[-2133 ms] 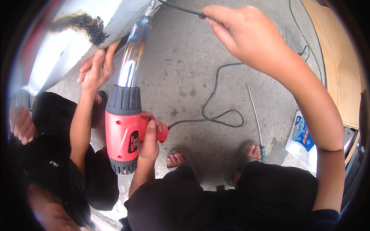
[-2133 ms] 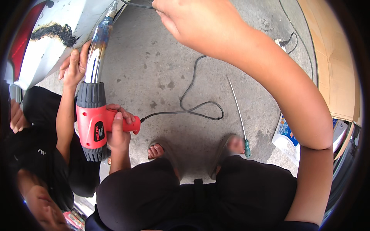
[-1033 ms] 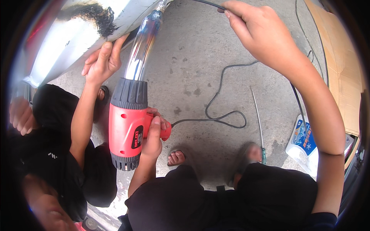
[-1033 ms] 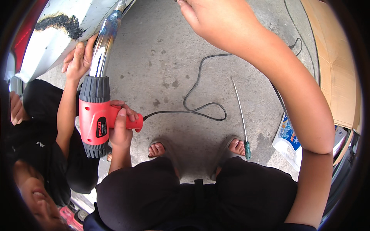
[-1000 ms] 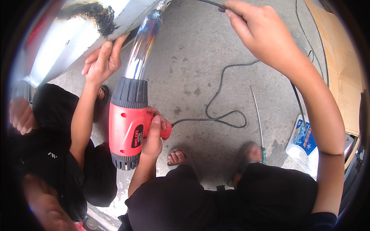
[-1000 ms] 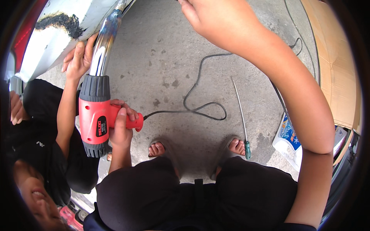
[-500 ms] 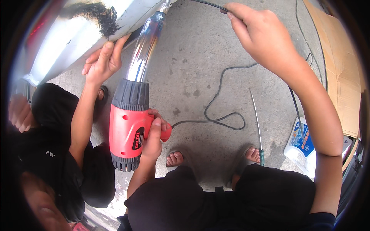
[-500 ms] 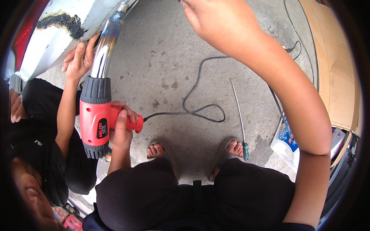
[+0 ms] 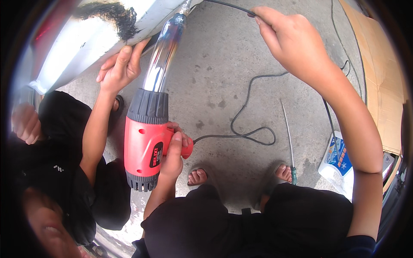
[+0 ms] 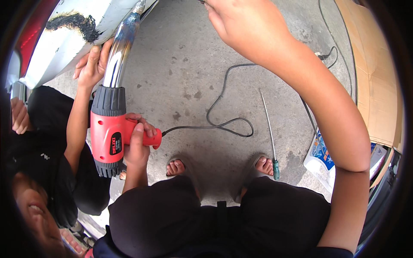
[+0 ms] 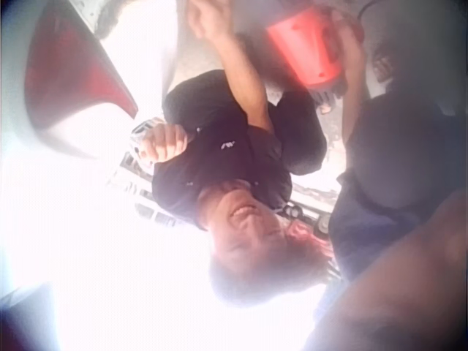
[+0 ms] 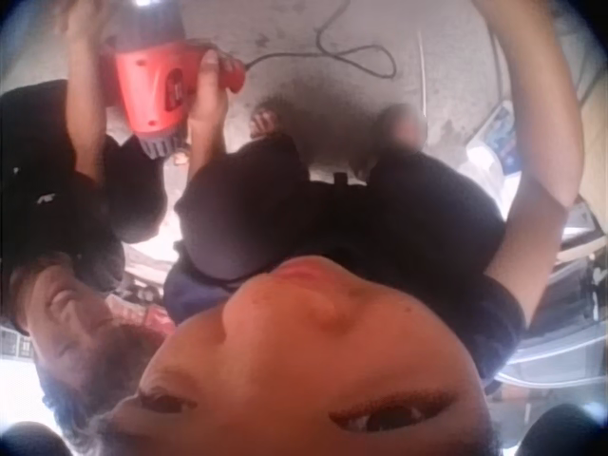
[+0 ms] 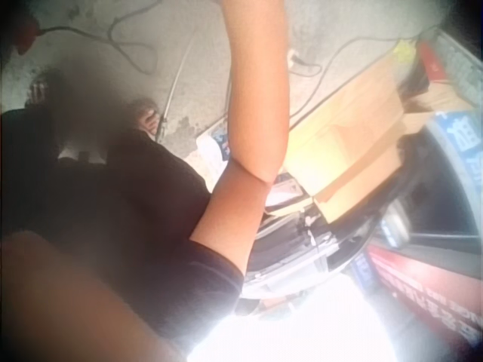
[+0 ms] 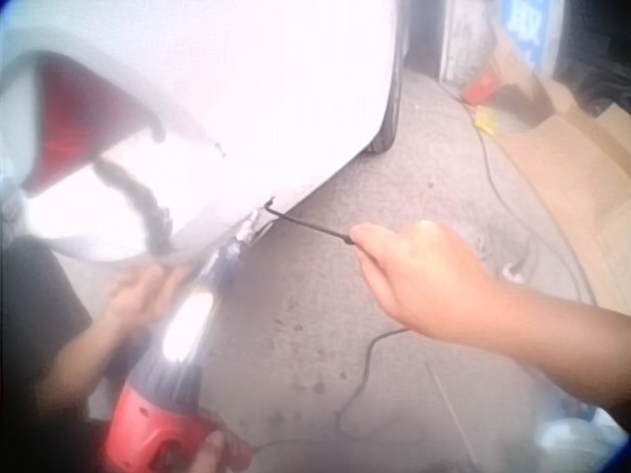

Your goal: The person uses a heat gun to apply heat to a damaged area on the rear bumper of a white car while another person assists by holding the bumper. The person then uses a metal rod to press and smooth the heated section.

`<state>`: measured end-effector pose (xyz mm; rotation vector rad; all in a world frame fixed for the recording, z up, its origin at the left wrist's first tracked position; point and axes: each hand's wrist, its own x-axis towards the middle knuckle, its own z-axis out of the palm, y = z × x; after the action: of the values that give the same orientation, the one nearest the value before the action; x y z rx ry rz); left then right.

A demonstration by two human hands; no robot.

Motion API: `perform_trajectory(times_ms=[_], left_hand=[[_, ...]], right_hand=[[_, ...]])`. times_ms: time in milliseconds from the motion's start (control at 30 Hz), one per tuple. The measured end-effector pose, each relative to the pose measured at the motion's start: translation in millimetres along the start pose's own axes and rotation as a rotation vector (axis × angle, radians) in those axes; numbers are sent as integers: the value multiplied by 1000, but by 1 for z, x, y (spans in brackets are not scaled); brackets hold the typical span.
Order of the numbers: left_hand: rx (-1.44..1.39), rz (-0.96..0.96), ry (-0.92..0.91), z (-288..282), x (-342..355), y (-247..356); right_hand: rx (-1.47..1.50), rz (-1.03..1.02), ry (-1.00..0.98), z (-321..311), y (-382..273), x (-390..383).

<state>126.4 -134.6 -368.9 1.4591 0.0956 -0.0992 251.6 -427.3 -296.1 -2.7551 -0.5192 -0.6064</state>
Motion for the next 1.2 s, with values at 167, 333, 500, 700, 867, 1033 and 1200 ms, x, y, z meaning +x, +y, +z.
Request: perform_trajectory(times_ms=[167,333,500,700,867,1033,1200], left_hand=[[3,17,-7,0,-1,-4],[23,22,-13,-1,-1,-2],[25,7,-1,1,-3,-3],[44,0,-3,-2,-3,-5],[61,36,-1,-3,-2,-6],[51,20,4,-3,-2,-6],[62,38,6,-2,-2,-4]], right_hand=[[-4,18,-9,0,2,-2],[4,56,-1,1,0,-2],[-5,59,-12,-2,1,-1],[11,65,-5,-2,1,0],[30,45,1,-2,2,-1],[26,26,11,-1,3,0],[33,24,14,0,2,0]])
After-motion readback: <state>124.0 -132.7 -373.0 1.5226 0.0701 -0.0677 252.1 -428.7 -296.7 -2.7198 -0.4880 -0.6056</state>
